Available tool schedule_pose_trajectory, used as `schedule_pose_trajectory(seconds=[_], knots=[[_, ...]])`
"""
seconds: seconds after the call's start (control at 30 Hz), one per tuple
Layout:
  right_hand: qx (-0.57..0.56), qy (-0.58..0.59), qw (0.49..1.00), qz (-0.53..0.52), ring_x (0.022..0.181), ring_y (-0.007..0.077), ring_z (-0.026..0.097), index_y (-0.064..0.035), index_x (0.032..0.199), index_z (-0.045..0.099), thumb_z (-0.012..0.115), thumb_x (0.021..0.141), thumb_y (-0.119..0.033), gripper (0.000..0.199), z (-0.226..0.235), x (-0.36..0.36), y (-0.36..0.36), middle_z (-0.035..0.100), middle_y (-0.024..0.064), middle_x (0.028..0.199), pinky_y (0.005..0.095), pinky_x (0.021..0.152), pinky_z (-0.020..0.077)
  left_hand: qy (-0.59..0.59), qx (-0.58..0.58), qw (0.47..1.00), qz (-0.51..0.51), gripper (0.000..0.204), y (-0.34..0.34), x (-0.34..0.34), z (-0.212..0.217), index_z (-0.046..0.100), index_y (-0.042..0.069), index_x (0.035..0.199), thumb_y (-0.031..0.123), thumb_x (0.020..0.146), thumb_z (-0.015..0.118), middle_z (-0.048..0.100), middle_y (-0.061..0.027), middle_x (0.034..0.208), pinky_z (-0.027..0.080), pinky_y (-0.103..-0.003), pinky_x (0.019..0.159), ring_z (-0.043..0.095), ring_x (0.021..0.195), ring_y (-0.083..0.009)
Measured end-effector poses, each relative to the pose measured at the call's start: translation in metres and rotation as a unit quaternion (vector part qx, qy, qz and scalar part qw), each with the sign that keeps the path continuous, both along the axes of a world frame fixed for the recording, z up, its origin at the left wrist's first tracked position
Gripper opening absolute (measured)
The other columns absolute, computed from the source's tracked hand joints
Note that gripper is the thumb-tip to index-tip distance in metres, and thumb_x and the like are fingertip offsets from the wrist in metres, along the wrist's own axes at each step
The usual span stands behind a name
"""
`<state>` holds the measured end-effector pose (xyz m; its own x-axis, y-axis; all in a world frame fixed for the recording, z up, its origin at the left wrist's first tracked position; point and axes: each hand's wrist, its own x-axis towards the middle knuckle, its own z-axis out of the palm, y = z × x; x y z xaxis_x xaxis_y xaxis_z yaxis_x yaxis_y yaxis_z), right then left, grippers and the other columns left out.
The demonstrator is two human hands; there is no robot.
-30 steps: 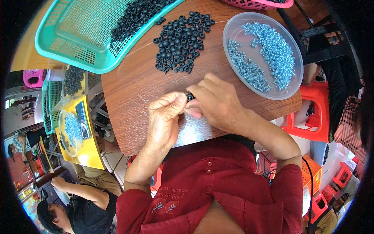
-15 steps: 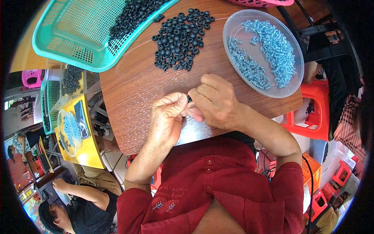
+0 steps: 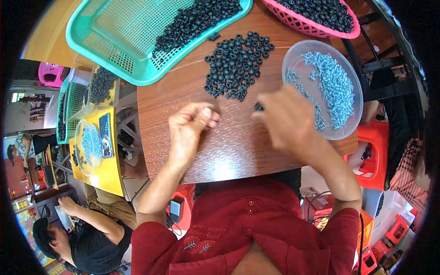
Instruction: The person repeatedly picks up small black components and metal fittings from trays on the table and inserts the fittings into the components by hand.
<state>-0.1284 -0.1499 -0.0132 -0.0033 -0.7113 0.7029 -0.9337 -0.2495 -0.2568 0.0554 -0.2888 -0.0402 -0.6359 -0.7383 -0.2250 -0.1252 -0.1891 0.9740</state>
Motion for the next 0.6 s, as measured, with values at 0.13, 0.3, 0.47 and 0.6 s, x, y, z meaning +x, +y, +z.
schedule_pose_trajectory(seconds=[0.13, 0.3, 0.47, 0.6], knots=[[-0.004, -0.050, 0.992, -0.114, 0.068, 0.0266, 0.058, 0.0007, 0.093, 0.063, 0.070, 0.071, -0.004, 0.023, 0.038, -0.049, -0.006, 0.061, 0.0130, 0.077, 0.0342, 0.063, 0.0471, -0.045, -0.171, 0.984, 0.017, 0.017, -0.044, -0.009, -0.005, 0.065, -0.002, 0.099, 0.010, 0.088, 0.060, 0.068, -0.0100, 0.085, 0.049, -0.026, 0.068, 0.062, 0.073, -0.0140], [0.041, -0.182, 0.949, -0.255, 0.072, 0.0232, 0.065, -0.0013, 0.099, 0.067, 0.068, 0.074, -0.013, 0.028, 0.065, -0.110, -0.026, 0.068, 0.0160, 0.080, 0.0322, 0.069, 0.0496, -0.169, -0.333, 0.927, -0.008, 0.018, -0.070, -0.039, -0.004, 0.069, 0.007, 0.091, 0.020, 0.081, 0.064, 0.068, -0.0129, 0.086, 0.048, -0.036, 0.072, 0.066, 0.079, -0.0256], [0.037, -0.065, 0.939, -0.335, 0.079, 0.0208, 0.066, -0.0042, 0.103, 0.069, 0.068, 0.075, -0.018, 0.031, 0.071, -0.191, -0.046, 0.069, 0.0148, 0.085, 0.0304, 0.075, 0.0494, -0.224, -0.384, 0.894, -0.059, 0.016, -0.075, -0.058, 0.001, 0.068, 0.005, 0.083, 0.017, 0.072, 0.070, 0.067, -0.0124, 0.079, 0.047, -0.041, 0.071, 0.064, 0.079, -0.0290], [0.070, 0.005, 0.927, -0.367, 0.086, 0.0351, 0.065, -0.0066, 0.098, 0.071, 0.066, 0.071, -0.024, 0.033, 0.071, -0.243, -0.067, 0.067, 0.0196, 0.090, 0.0419, 0.080, 0.0499, -0.243, -0.398, 0.881, -0.082, 0.016, -0.083, -0.061, -0.003, 0.067, 0.004, 0.079, 0.014, 0.068, 0.073, 0.065, -0.0139, 0.073, 0.047, -0.040, 0.068, 0.064, 0.075, -0.0290]])
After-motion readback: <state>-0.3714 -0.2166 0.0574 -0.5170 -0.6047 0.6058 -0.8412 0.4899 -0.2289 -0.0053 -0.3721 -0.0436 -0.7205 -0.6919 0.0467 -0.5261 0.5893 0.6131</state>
